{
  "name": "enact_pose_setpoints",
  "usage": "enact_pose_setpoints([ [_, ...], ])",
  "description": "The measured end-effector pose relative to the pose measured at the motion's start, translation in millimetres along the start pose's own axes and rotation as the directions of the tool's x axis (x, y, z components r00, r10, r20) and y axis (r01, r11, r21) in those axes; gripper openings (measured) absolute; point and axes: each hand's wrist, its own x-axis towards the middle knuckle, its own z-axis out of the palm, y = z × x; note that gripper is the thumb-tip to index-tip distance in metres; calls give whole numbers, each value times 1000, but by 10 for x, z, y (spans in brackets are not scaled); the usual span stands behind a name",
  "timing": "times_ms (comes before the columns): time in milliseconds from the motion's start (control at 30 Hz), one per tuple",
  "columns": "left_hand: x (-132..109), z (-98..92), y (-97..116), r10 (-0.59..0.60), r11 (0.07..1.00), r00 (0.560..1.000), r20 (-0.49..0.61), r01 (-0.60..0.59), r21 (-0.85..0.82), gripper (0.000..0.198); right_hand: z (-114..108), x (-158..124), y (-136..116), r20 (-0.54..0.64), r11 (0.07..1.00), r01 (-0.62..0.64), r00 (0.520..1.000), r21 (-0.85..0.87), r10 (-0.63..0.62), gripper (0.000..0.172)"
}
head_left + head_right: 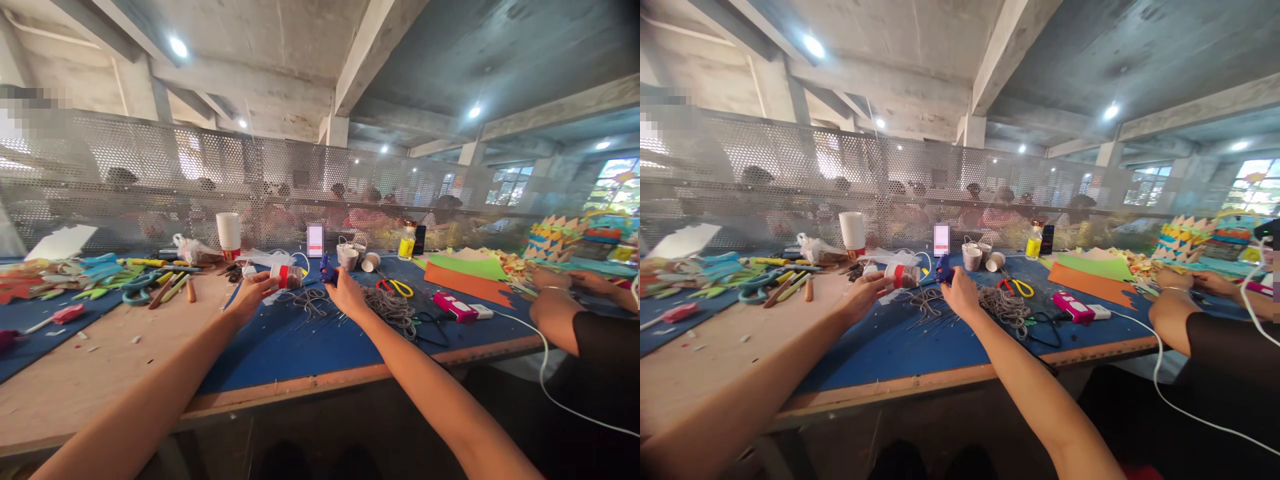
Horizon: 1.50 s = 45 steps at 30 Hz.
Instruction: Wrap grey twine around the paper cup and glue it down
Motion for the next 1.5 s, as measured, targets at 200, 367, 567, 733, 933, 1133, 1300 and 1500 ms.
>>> enact_pose_setpoints([
  [200,38,-21,-39,-7,1000,1000,18,7,13,35,63,22,129,160,980,-63,983,-189,94,42],
  [367,62,-17,-65,-3,1000,1000,7,3,14,33,94,43,208,223,964,-99,962,-249,156,43],
  [567,68,-14,-81,-4,1000,1000,28,4,1,31,93,43,193,244,959,-104,955,-263,170,46],
  [733,44,2,-51,-7,1000,999,32,7,6,32,48,8,183,209,955,-88,966,-282,150,45],
  [933,-18,50,3,-2,1000,999,36,2,-11,31,84,32,-17,86,992,93,991,83,-100,41],
  [1133,-46,72,34,26,999,999,19,-27,22,33,244,142,-363,334,815,-92,934,572,-129,31],
  [1300,-33,56,40,6,1000,1000,10,-6,2,37,152,241,-374,269,902,5,954,431,-134,16],
  [1500,-50,72,37,5,999,999,40,-6,31,36,86,283,-296,154,820,116,958,561,-240,21],
])
